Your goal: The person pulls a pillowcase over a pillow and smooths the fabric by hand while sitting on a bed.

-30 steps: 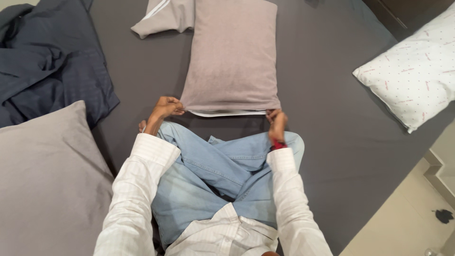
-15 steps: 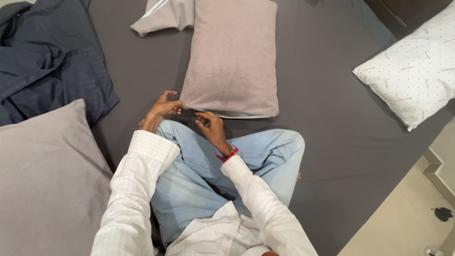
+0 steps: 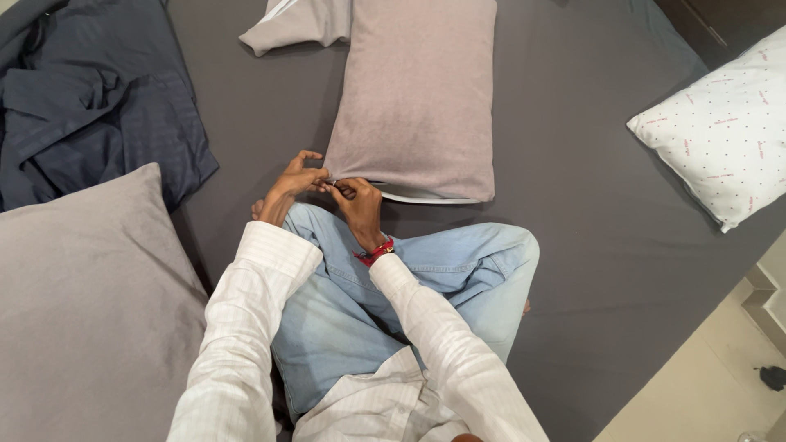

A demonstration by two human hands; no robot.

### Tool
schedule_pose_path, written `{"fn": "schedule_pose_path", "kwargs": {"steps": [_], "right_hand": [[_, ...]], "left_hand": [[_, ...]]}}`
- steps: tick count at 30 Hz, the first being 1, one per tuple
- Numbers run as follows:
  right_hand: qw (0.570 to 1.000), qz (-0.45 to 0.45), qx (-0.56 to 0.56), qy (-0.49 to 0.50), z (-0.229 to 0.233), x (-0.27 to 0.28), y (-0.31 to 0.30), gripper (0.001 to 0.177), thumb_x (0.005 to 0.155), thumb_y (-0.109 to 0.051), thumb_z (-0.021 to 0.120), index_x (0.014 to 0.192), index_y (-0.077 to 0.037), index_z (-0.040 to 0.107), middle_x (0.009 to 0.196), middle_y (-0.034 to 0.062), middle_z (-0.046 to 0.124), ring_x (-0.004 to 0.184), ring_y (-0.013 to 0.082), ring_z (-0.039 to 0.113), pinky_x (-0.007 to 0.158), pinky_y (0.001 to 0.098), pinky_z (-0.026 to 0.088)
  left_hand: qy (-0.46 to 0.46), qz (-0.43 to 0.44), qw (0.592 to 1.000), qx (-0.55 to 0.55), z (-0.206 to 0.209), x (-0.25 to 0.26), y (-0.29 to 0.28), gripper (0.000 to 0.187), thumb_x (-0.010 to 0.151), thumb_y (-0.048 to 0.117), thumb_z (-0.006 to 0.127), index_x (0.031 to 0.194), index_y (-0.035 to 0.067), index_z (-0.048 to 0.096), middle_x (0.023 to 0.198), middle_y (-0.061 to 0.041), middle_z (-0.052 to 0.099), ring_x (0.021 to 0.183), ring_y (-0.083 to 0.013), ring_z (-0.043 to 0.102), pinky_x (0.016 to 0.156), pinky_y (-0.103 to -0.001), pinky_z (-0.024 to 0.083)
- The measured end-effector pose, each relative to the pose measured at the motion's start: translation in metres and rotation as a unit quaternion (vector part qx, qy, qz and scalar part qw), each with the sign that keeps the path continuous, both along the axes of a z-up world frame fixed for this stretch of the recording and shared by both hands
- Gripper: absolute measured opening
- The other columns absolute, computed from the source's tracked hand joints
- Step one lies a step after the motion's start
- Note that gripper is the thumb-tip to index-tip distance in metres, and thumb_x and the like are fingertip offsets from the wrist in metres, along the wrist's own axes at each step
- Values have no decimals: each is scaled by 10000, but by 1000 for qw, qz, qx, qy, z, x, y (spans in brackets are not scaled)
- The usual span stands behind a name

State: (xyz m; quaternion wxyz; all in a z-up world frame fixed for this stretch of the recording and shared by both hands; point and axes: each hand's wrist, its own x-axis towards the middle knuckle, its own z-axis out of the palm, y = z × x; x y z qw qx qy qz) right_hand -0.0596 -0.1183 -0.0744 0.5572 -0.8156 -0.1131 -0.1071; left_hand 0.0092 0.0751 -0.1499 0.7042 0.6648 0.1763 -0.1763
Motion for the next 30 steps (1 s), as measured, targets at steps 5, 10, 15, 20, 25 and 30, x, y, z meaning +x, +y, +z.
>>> {"fn": "schedule_pose_path", "kwargs": {"steps": [5, 10, 15, 20, 25, 30], "right_hand": [[1000, -20, -6, 6, 2, -5, 0, 200, 855, -149, 830, 951, 19, 779, 824, 128, 764, 663, 166, 731, 607, 280, 578], [999, -6, 38, 13, 3, -4, -2, 192, 874, -162, 813, 950, 12, 784, 812, 126, 771, 670, 146, 738, 599, 275, 576], [999, -21, 24, 22, -1, -1, -4, 186, 880, -134, 805, 962, 31, 787, 793, 150, 768, 627, 180, 715, 573, 292, 540], [1000, -15, 19, 0, -3, 0, -2, 151, 879, -111, 776, 924, 33, 766, 816, 141, 771, 675, 180, 756, 619, 283, 590], [1000, -13, -5, -11, 4, -6, 0, 131, 876, -93, 759, 893, 36, 751, 795, 142, 759, 666, 188, 748, 619, 291, 593], [1000, 4, 4, -5, 10, -10, -2, 137, 866, -78, 748, 912, 49, 729, 792, 153, 745, 658, 197, 737, 615, 308, 583]], "left_hand": [[-21, -2, 998, 57, -5, 0, 1, 620, 844, 132, 774, 1357, -16, 459, 842, -103, 739, 691, -142, 691, 593, -253, 578], [8, -3, 996, 90, 9, -4, -3, 515, 822, 139, 780, 1271, 3, 568, 846, -107, 732, 696, -137, 691, 611, -254, 569], [11, -24, 995, 98, 14, -4, -3, 448, 827, 172, 791, 1216, 17, 633, 856, -99, 750, 728, -137, 721, 631, -241, 577], [32, -32, 998, 52, 3, 1, -3, 504, 774, 225, 888, 1171, -27, 706, 895, -84, 778, 747, -127, 729, 648, -219, 584], [-1, -18, 998, 61, -8, 6, 0, 581, 729, 172, 915, 1199, -51, 657, 914, -148, 783, 735, -163, 740, 671, -263, 627], [-25, 26, 998, 54, -7, 5, 2, 608, 701, 85, 916, 1200, -94, 619, 896, -203, 772, 701, -200, 759, 664, -289, 658]]}}
